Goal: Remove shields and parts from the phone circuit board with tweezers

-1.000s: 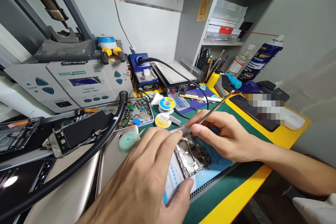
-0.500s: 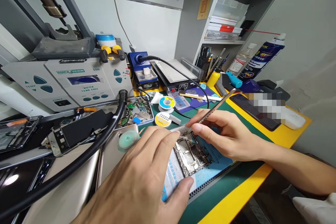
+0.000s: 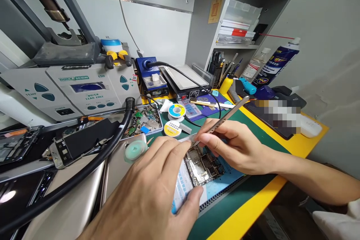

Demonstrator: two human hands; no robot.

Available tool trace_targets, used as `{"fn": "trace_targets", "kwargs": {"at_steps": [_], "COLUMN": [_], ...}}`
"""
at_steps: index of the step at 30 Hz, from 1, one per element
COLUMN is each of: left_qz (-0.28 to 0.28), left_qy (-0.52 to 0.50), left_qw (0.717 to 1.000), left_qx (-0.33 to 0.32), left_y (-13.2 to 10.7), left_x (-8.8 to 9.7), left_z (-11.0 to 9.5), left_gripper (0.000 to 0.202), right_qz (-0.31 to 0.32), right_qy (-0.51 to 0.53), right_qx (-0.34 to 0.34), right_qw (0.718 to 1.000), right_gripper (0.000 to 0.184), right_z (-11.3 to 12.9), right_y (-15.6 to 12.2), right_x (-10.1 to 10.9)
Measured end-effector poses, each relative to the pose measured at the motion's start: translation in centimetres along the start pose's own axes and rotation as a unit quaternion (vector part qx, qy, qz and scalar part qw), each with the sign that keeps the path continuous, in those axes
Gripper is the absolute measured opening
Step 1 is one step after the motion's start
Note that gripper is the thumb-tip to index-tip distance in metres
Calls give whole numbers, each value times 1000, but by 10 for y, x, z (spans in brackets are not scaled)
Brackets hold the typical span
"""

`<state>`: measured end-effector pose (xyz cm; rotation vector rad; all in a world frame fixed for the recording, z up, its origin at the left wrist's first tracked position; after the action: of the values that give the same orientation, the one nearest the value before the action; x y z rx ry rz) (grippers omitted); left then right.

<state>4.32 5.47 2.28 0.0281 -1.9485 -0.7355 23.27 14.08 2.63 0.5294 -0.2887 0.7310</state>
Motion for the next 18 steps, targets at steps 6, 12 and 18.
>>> {"fn": "trace_targets", "kwargs": {"at_steps": [6, 12, 18], "left_qz": [-1, 23, 3], "left_qy": [9, 9, -34], "left_qw": [1000, 1000, 999], "left_qx": [-20, -19, 22], "left_y": [-19, -24, -25], "left_x": [2, -2, -4], "left_z": [8, 10, 9], "left_gripper": [48, 50, 24], "right_qz": [21, 31, 31], "right_qy": [-12, -27, -35], "right_qx": [6, 19, 7], "right_qw": [1000, 999, 999], "right_gripper": [41, 40, 42], "right_z": [1, 1, 0], "right_y": [3, 2, 5], "right_x": [-3, -3, -3]}}
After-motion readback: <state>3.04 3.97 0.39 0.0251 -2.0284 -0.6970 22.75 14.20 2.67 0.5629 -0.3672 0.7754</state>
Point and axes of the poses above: each hand's wrist, its own y-axis towards the middle knuckle, its own x-axis out of the back of the hand, z = x × y, the point moved 3 cm from there along y, towards the middle knuckle, and after that the axes turned 8 degrees about y, right-handed, at the moved point
